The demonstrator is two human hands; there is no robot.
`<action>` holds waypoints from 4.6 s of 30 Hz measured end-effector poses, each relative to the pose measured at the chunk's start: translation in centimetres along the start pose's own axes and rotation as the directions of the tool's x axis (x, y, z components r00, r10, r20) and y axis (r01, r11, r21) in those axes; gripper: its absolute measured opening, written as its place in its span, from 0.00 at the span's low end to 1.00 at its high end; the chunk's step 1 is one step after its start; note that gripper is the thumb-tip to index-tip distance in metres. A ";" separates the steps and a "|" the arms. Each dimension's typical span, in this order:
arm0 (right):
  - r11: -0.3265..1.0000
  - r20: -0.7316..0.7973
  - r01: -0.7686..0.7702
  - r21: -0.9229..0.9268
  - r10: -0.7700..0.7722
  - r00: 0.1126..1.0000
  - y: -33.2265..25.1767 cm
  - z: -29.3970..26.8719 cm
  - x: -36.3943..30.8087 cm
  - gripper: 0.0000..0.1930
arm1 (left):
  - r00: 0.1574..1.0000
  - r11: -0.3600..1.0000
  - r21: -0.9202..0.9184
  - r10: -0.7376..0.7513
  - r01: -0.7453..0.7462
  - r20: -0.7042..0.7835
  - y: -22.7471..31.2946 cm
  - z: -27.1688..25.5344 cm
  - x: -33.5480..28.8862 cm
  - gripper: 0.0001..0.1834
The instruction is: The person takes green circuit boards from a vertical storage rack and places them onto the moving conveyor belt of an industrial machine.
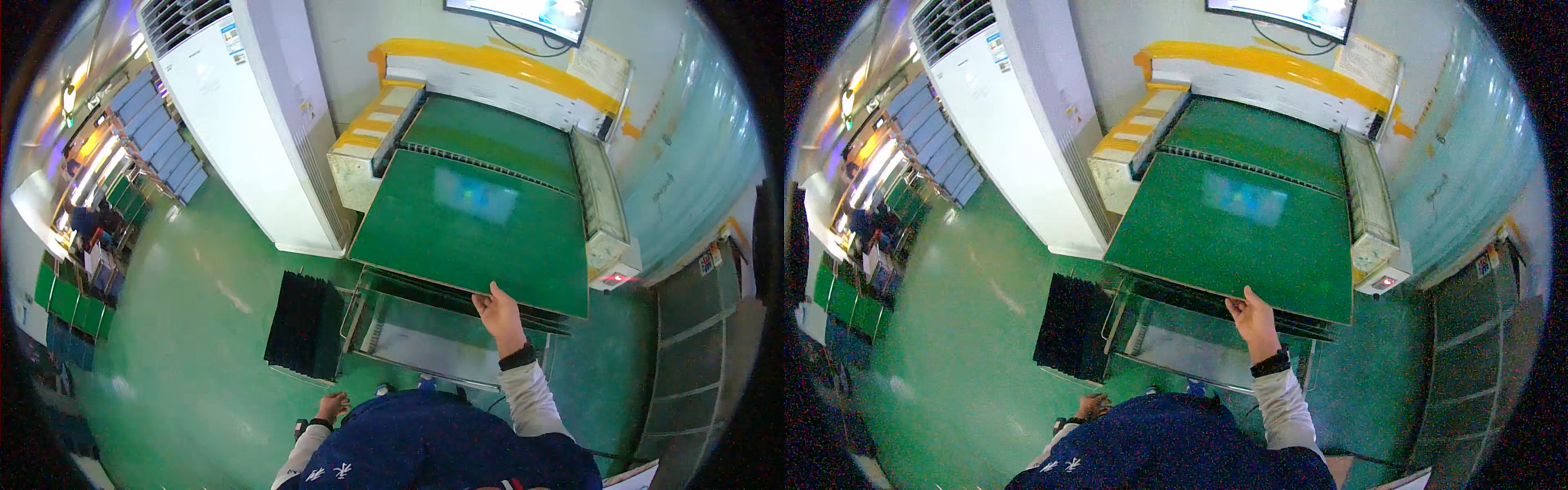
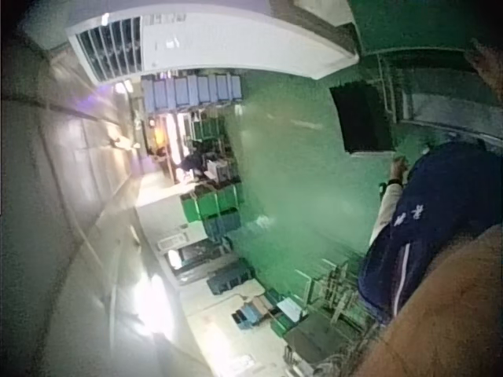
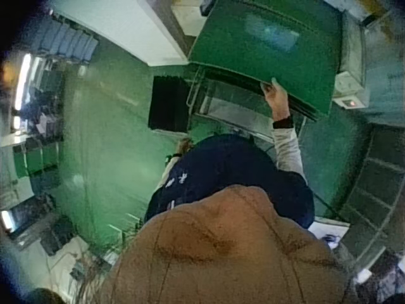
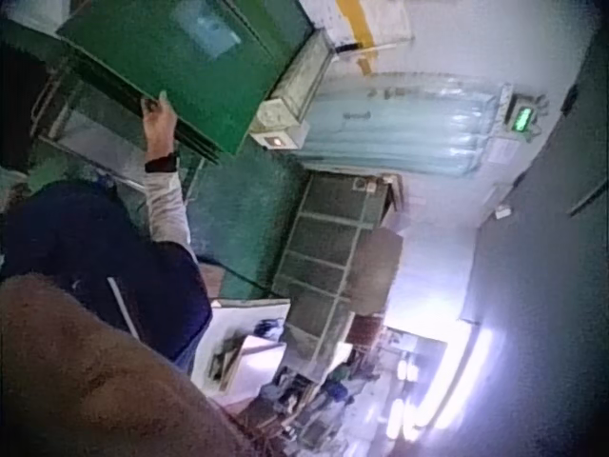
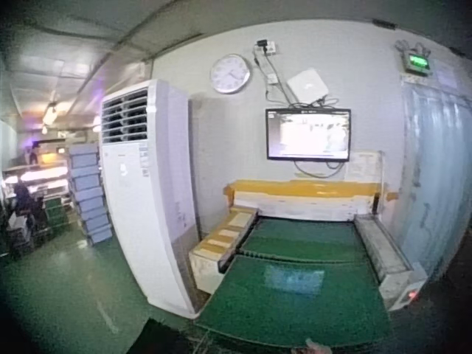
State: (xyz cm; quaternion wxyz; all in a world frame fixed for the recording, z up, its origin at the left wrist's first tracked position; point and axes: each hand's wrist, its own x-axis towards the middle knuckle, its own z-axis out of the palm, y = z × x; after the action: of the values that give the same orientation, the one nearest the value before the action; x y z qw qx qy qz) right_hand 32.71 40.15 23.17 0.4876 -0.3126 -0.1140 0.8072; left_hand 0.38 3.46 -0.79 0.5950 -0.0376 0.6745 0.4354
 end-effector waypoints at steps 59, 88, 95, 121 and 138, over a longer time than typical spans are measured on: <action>0.994 0.007 -0.082 -0.068 0.082 0.997 -2.7 0.0 7.7 0.11 | 0.999 0.998 -0.045 0.040 -0.042 -0.031 -1.4 2.5 0.4 0.18; 0.998 -0.016 -0.057 -0.013 0.057 0.998 -3.3 0.0 11.0 0.11 | 0.994 0.998 -0.051 0.041 -0.046 -0.100 -1.3 3.4 -1.0 0.19; 0.999 0.014 -0.038 -0.001 0.038 0.999 -3.7 0.1 11.8 0.10 | 0.994 0.996 -0.073 0.035 -0.042 -0.100 -1.6 3.1 -0.5 0.21; 0.999 0.019 -0.020 0.027 0.020 1.000 -4.6 1.0 14.9 0.08 | 0.993 0.996 -0.013 0.082 -0.083 -0.085 -1.7 2.9 -1.8 0.22; 1.000 0.074 -0.012 0.027 0.010 0.997 -4.6 0.7 14.8 0.15 | 0.986 0.908 0.419 0.053 0.019 -0.158 -5.5 -3.7 10.9 0.19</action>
State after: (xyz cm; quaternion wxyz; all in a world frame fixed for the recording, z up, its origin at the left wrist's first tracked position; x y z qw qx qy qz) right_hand 30.70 55.25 20.14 0.4831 -0.2765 -0.1192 0.8222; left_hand -2.47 2.79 -13.19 0.5271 0.0606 0.7997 0.2810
